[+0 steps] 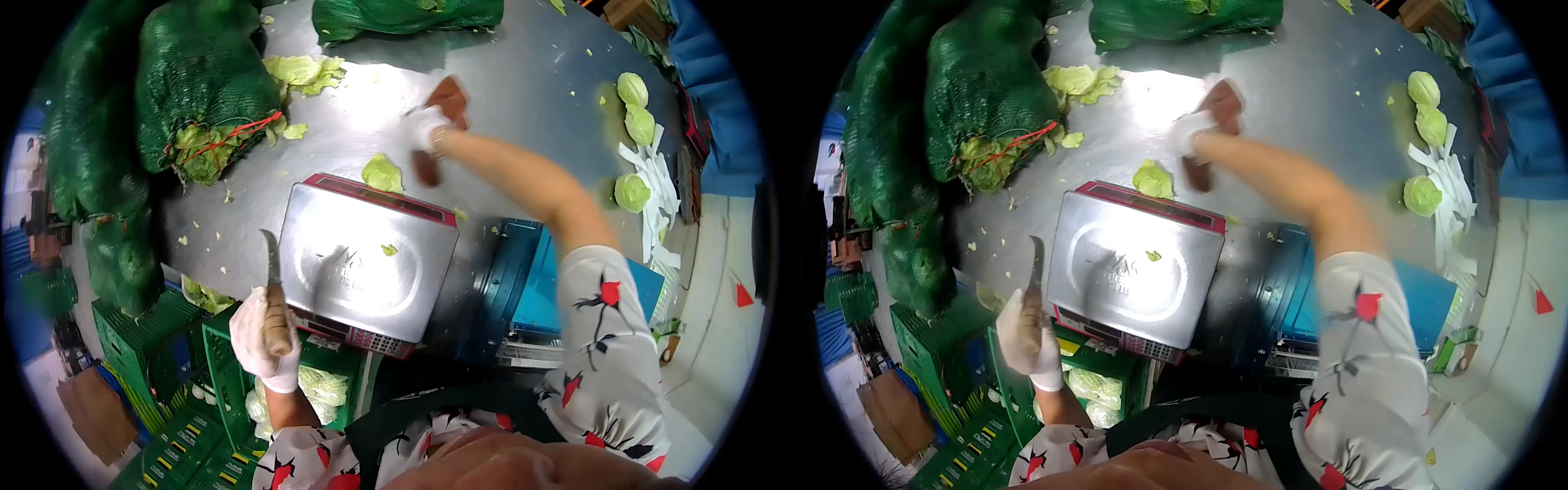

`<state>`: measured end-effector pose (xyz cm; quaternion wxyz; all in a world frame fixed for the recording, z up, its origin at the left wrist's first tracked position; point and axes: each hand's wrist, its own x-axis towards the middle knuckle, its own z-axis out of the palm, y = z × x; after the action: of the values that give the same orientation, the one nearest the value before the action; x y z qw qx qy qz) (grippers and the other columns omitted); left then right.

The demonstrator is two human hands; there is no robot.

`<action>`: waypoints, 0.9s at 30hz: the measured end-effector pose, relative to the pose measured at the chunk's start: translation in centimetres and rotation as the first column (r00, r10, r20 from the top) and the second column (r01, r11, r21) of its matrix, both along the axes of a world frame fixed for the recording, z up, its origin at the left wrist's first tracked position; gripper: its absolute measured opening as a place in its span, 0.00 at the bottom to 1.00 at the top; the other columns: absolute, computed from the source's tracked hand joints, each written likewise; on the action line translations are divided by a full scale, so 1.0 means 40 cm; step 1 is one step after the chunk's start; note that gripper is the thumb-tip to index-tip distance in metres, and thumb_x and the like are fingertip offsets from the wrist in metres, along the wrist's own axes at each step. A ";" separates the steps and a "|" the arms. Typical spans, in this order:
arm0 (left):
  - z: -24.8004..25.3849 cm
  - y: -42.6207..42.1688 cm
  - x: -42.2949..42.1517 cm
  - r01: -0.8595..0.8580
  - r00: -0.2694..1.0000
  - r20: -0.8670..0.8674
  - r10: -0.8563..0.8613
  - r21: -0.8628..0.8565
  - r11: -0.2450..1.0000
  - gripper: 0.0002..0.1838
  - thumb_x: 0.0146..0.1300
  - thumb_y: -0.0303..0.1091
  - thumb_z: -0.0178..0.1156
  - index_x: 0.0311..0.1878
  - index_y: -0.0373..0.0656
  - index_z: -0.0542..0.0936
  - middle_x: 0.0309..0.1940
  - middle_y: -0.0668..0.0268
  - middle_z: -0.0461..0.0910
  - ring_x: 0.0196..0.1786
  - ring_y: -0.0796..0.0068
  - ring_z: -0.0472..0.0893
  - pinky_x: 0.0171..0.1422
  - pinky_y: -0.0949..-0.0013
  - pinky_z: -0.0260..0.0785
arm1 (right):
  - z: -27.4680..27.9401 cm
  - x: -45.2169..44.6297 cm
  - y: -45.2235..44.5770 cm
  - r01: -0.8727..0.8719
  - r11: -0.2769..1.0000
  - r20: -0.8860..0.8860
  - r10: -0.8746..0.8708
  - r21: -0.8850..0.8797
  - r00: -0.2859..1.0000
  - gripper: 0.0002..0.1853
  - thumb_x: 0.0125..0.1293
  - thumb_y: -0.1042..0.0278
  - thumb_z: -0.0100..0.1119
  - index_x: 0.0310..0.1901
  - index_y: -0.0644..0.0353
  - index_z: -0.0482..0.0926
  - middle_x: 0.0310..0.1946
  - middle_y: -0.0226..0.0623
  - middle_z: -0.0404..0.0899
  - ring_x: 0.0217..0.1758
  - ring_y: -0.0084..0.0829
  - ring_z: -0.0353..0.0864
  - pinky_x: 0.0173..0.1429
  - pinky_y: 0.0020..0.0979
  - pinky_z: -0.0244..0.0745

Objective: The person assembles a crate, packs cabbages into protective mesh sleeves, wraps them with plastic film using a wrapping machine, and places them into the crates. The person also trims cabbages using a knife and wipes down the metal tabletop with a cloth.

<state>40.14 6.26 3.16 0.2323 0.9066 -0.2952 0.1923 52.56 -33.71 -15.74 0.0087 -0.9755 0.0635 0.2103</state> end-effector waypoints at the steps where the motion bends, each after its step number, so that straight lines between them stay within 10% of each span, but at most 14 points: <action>1: 0.008 0.001 -0.004 0.047 0.998 0.029 -0.047 0.019 0.999 0.12 0.51 0.27 0.65 0.41 0.38 0.86 0.48 0.54 0.84 0.51 0.52 0.82 0.59 0.58 0.72 | 0.013 0.038 0.107 -0.090 0.993 0.004 0.090 0.083 0.996 0.15 0.64 0.61 0.58 0.44 0.66 0.83 0.43 0.47 0.85 0.44 0.39 0.87 0.40 0.46 0.82; 3: 0.022 0.003 -0.012 0.115 0.991 0.073 -0.110 -0.062 0.991 0.14 0.50 0.23 0.66 0.42 0.36 0.84 0.48 0.53 0.84 0.49 0.51 0.83 0.57 0.57 0.74 | 0.047 0.090 0.181 0.338 0.481 -0.215 -0.293 0.809 0.932 0.20 0.60 0.64 0.62 0.51 0.66 0.78 0.43 0.47 0.84 0.43 0.41 0.85 0.45 0.43 0.81; 5: 0.036 0.013 -0.024 0.122 0.990 0.088 -0.111 -0.126 0.985 0.17 0.52 0.20 0.67 0.48 0.33 0.81 0.48 0.52 0.84 0.49 0.51 0.83 0.57 0.58 0.74 | 0.181 0.081 0.261 0.284 -0.094 -0.278 -0.632 0.954 0.724 0.25 0.56 0.65 0.65 0.55 0.66 0.75 0.43 0.46 0.83 0.44 0.41 0.83 0.50 0.38 0.80; 7: 0.032 0.027 -0.033 0.139 0.983 0.142 -0.115 -0.168 0.976 0.18 0.51 0.17 0.67 0.48 0.33 0.80 0.49 0.51 0.84 0.50 0.52 0.83 0.58 0.59 0.75 | 0.231 0.089 0.201 -0.073 0.012 0.058 -0.738 0.997 0.672 0.28 0.55 0.62 0.64 0.56 0.68 0.75 0.45 0.48 0.83 0.49 0.43 0.82 0.56 0.36 0.78; 10: 0.038 0.019 -0.050 0.216 0.971 0.147 -0.191 -0.182 0.959 0.23 0.48 0.14 0.66 0.51 0.34 0.80 0.49 0.53 0.83 0.53 0.52 0.83 0.58 0.58 0.75 | 0.405 -0.057 0.053 -0.091 0.838 0.690 -0.376 0.539 0.619 0.30 0.59 0.65 0.63 0.64 0.60 0.72 0.55 0.44 0.81 0.53 0.38 0.83 0.61 0.33 0.76; 14: 0.018 0.009 -0.081 0.305 0.941 0.189 -0.282 -0.107 0.946 0.29 0.37 0.19 0.68 0.50 0.37 0.81 0.52 0.56 0.82 0.55 0.54 0.82 0.59 0.58 0.74 | 0.549 -0.361 -0.141 -0.005 0.650 0.565 -0.657 0.760 0.498 0.26 0.61 0.68 0.61 0.63 0.59 0.75 0.55 0.41 0.81 0.55 0.33 0.82 0.61 0.31 0.75; 16: 0.020 -0.004 -0.099 0.330 0.936 0.161 -0.313 -0.090 0.940 0.28 0.40 0.18 0.66 0.51 0.37 0.81 0.52 0.57 0.82 0.54 0.55 0.82 0.58 0.58 0.74 | 0.551 -0.558 -0.283 0.062 0.777 0.728 -0.612 0.627 0.309 0.25 0.62 0.73 0.60 0.62 0.65 0.74 0.57 0.40 0.80 0.58 0.30 0.79 0.63 0.29 0.71; 23: -0.002 -0.073 -0.198 0.502 0.865 0.058 -0.499 -0.074 0.862 0.26 0.45 0.20 0.63 0.53 0.41 0.81 0.54 0.60 0.80 0.57 0.58 0.80 0.61 0.58 0.73 | 0.519 -1.422 -0.407 0.676 0.600 0.796 -0.604 0.427 0.034 0.28 0.65 0.67 0.59 0.66 0.64 0.69 0.60 0.49 0.76 0.63 0.41 0.76 0.67 0.35 0.67; 26: -0.002 -0.125 -0.250 0.616 0.787 0.006 -0.617 -0.042 0.786 0.25 0.47 0.21 0.63 0.54 0.40 0.81 0.53 0.60 0.80 0.58 0.59 0.80 0.63 0.58 0.72 | 0.563 -1.593 -0.259 0.778 0.436 0.715 -0.699 0.452 -0.024 0.25 0.64 0.65 0.56 0.62 0.62 0.75 0.57 0.47 0.79 0.62 0.43 0.77 0.67 0.38 0.67; 27: -0.006 -0.140 -0.267 0.643 0.765 -0.009 -0.644 -0.034 0.765 0.25 0.47 0.21 0.63 0.53 0.39 0.81 0.53 0.61 0.80 0.58 0.59 0.79 0.63 0.58 0.71 | 0.450 -1.766 -0.340 0.939 0.188 0.747 -0.658 0.289 -0.098 0.24 0.63 0.67 0.57 0.62 0.60 0.75 0.57 0.48 0.79 0.63 0.47 0.77 0.67 0.40 0.68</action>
<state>29.46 0.65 2.91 0.3000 0.7492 -0.5827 0.0961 -18.10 -47.33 2.26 -0.0040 -0.6835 0.6724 -0.2839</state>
